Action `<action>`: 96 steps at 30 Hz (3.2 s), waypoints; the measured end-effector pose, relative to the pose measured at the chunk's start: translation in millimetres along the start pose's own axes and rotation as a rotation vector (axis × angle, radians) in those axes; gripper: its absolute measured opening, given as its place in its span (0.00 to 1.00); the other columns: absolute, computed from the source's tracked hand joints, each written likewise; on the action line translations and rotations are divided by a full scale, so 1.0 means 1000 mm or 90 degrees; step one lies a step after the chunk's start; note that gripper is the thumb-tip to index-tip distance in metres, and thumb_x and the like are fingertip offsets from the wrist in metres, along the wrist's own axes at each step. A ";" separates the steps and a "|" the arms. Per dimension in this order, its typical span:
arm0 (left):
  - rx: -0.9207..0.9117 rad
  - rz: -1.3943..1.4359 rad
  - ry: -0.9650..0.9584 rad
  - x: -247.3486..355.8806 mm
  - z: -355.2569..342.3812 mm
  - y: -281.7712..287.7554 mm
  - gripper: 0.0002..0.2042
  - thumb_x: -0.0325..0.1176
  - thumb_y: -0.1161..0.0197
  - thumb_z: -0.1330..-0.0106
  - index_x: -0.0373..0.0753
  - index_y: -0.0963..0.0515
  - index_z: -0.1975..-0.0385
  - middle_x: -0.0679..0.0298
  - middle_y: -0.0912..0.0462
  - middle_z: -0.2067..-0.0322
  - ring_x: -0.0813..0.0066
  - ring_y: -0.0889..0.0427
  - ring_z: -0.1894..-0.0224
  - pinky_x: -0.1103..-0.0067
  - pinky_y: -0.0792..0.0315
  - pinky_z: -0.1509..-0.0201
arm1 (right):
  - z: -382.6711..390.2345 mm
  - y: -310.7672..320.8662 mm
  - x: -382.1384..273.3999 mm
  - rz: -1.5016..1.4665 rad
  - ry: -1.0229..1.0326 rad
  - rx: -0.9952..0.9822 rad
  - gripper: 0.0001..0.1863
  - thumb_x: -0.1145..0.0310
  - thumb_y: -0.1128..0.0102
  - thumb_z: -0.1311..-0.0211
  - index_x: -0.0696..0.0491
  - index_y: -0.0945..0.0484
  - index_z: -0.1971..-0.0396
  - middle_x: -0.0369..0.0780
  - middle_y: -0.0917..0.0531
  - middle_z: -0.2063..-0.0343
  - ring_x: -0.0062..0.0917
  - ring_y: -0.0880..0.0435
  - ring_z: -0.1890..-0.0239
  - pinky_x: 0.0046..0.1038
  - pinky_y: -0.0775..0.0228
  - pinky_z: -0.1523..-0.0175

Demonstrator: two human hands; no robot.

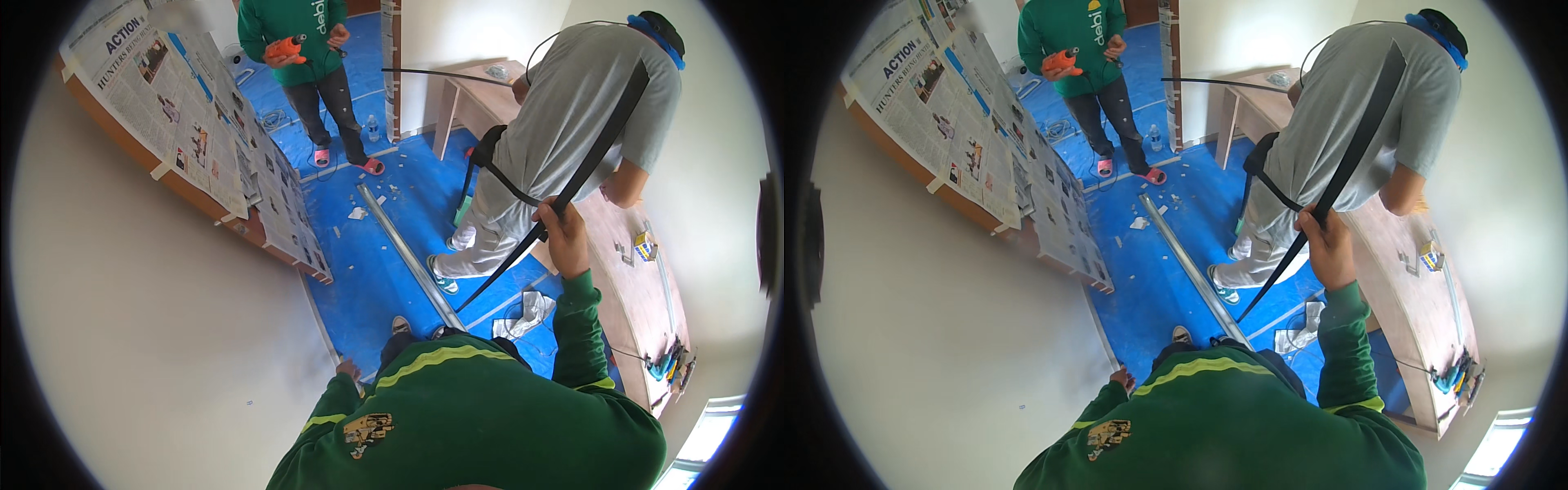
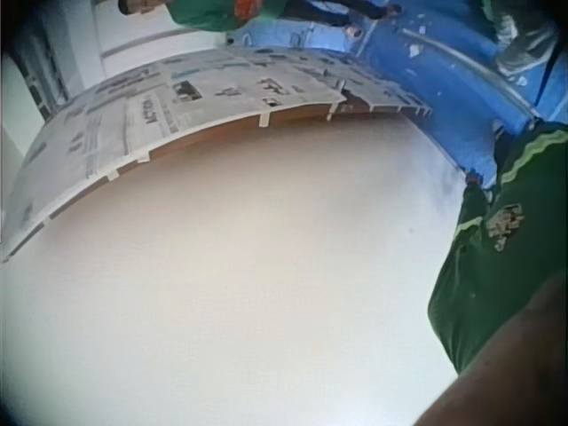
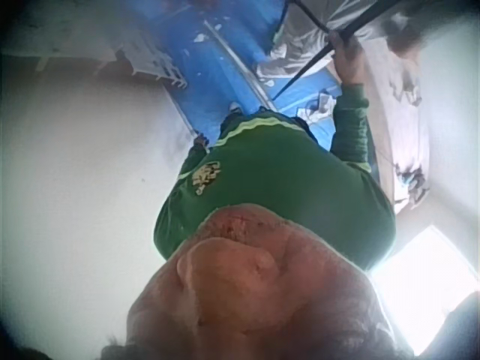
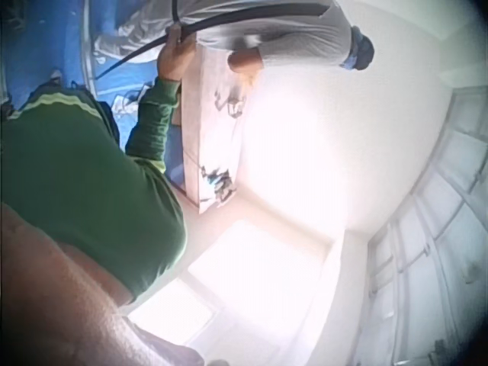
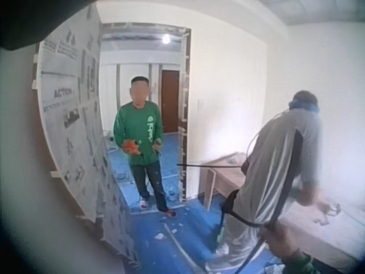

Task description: The person cuts a long black metal strip using an angle grinder, then uses a heat gun to warm the strip and bends it by hand. They inspect the bent strip and place it on a workbench while another person sweeps nearby.

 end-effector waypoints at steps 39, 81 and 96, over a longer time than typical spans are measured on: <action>-0.024 -0.788 -1.441 0.589 0.382 -0.357 0.28 0.39 0.12 0.48 0.42 0.18 0.48 0.61 0.11 0.48 0.56 0.13 0.42 0.52 0.35 0.19 | 0.107 0.011 0.094 -0.077 -0.092 0.325 0.21 0.52 0.35 0.17 0.57 0.21 0.63 0.34 0.20 0.73 0.18 0.21 0.67 0.25 0.30 0.57; -1.005 -0.491 -0.921 0.229 0.384 -0.455 0.30 0.28 0.13 0.46 0.37 0.21 0.44 0.58 0.13 0.52 0.67 0.11 0.52 0.69 0.16 0.48 | 0.083 -0.074 -0.078 0.051 -0.135 0.179 0.17 0.73 0.26 0.32 0.60 0.15 0.45 0.41 0.11 0.61 0.25 0.17 0.65 0.32 0.22 0.56; -1.006 -0.488 -0.973 0.231 0.383 -0.451 0.32 0.32 0.11 0.48 0.38 0.21 0.44 0.57 0.14 0.51 0.66 0.11 0.53 0.68 0.15 0.50 | 0.087 -0.098 -0.079 -0.084 -0.177 0.192 0.33 0.71 0.12 0.48 0.58 0.18 0.42 0.38 0.11 0.58 0.21 0.18 0.62 0.29 0.23 0.52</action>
Point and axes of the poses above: each hand's wrist, its own z-axis away from the middle knuckle, its own y-axis out of the back of the hand, x = y × z, the point moved 3 cm from there along -z, towards the middle knuckle
